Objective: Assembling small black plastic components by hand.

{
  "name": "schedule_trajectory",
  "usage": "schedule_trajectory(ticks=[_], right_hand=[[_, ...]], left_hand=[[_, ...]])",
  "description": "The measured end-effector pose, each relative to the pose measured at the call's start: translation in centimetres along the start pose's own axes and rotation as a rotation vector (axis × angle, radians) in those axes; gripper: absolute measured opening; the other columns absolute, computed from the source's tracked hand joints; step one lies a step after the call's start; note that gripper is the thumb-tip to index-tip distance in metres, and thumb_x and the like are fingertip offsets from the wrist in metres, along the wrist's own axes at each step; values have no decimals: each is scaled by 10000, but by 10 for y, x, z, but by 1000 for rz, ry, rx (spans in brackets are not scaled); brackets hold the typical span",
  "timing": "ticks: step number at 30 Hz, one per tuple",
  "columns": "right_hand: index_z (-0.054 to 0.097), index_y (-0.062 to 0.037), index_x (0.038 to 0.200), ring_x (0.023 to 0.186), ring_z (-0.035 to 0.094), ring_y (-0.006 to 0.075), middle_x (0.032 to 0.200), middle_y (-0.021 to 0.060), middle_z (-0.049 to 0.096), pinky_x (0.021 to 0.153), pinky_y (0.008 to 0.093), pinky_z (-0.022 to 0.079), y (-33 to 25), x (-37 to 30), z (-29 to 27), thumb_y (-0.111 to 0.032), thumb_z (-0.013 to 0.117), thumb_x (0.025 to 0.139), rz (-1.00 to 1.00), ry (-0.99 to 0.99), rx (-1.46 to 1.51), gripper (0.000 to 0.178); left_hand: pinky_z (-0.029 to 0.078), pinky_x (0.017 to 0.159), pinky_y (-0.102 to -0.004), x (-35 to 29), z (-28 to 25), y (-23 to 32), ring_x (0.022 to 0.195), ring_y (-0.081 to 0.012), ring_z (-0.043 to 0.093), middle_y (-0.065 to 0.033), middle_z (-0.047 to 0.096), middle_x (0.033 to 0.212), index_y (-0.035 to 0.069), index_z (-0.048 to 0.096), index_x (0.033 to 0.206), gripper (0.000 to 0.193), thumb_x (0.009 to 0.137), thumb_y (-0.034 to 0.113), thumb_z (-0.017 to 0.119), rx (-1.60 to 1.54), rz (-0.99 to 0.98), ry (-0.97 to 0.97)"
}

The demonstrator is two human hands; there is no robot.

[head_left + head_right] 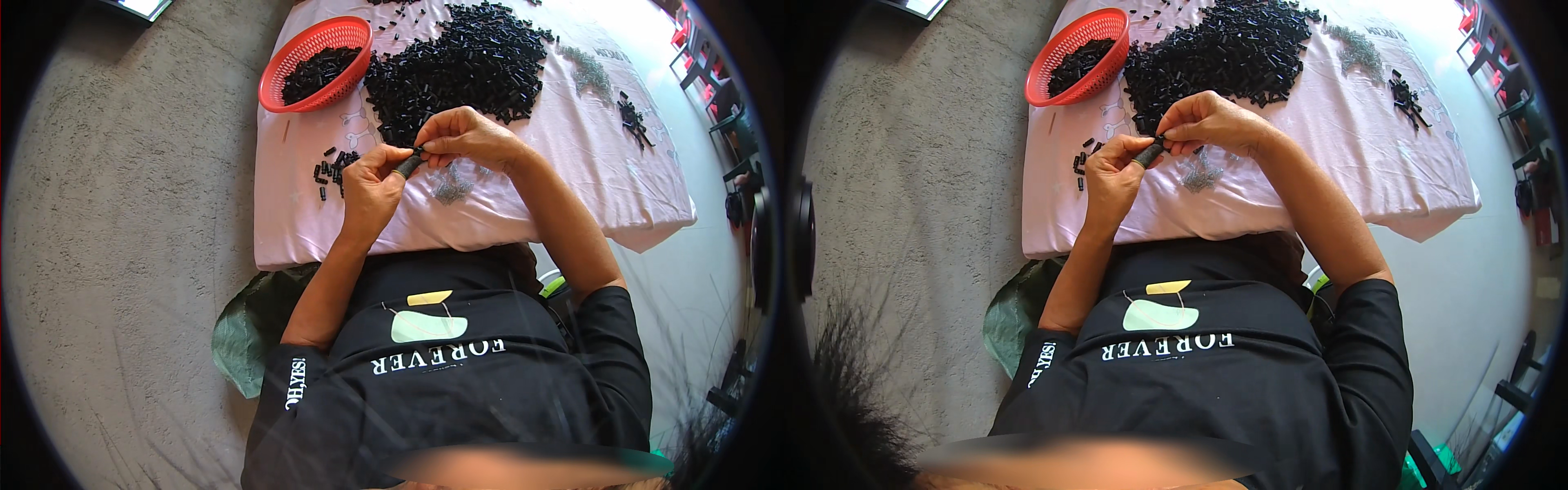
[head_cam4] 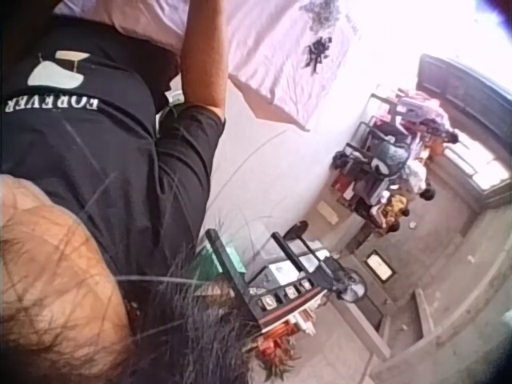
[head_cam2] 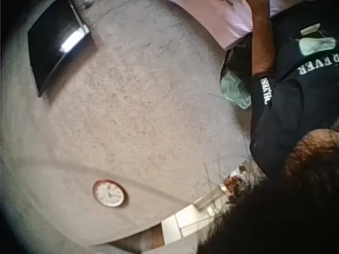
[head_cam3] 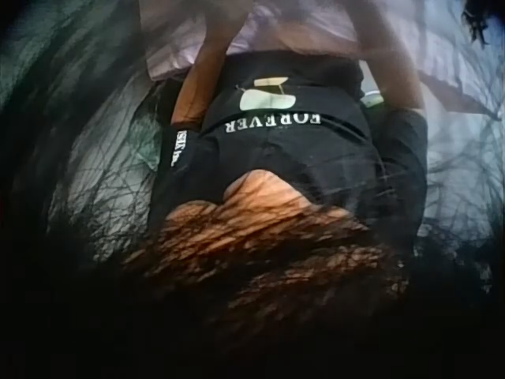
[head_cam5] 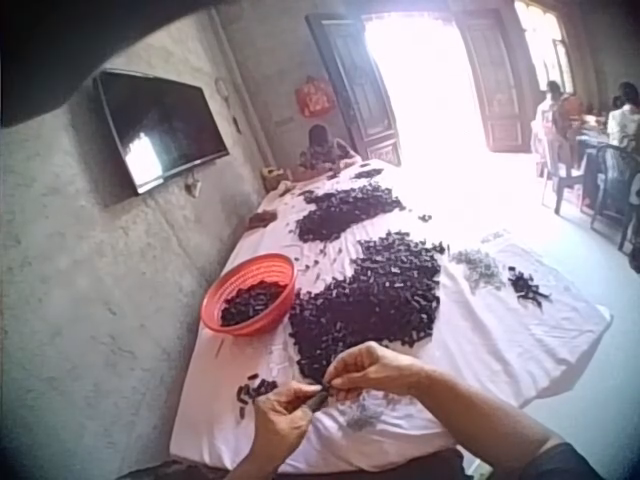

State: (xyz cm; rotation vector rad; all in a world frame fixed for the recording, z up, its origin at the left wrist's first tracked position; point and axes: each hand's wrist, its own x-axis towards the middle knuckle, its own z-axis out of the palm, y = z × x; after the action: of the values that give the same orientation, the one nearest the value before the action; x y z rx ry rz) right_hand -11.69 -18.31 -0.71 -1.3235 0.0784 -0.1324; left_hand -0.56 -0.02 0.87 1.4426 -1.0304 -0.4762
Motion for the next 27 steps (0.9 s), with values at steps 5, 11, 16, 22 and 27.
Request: schedule_trajectory(ticks=[5,11,16,22,27], right_hand=[[672,9,1042,763,670,85,877,48,698,724,221,555,0,0,0,-84,656,923,-7,-15,-9,153],[674,15,1032,738,649,78,853,39,687,709,223,541,-2,-2,3,-52,647,914,-55,-14,-40,138],[683,27,994,710,622,67,824,32,675,680,216,522,-8,-3,6,-6,630,895,-84,2,-127,116],[685,26,981,704,606,67,805,27,662,678,217,516,-9,-4,4,-2,631,886,-104,10,-140,112],[685,22,972,708,591,64,803,18,652,677,217,507,-9,-3,4,-18,630,898,-114,-18,-140,101]], left_hand=[[519,675,-240,-1,-3,-1,727,-108,654,-92,703,846,-37,691,961,274,752,-119,533,220,92,-4],[508,628,-276,1,0,17,666,-198,656,-147,671,804,-36,680,937,281,713,-113,529,376,240,-25],[509,612,-327,2,0,17,675,-286,662,-169,662,814,-26,673,904,255,698,-106,545,465,323,-31],[508,611,-363,4,3,23,689,-323,655,-180,642,797,-23,650,882,239,690,-106,535,495,363,-46],[505,618,-387,3,5,25,685,-345,639,-178,628,779,-21,635,864,236,674,-104,520,535,351,-46]])
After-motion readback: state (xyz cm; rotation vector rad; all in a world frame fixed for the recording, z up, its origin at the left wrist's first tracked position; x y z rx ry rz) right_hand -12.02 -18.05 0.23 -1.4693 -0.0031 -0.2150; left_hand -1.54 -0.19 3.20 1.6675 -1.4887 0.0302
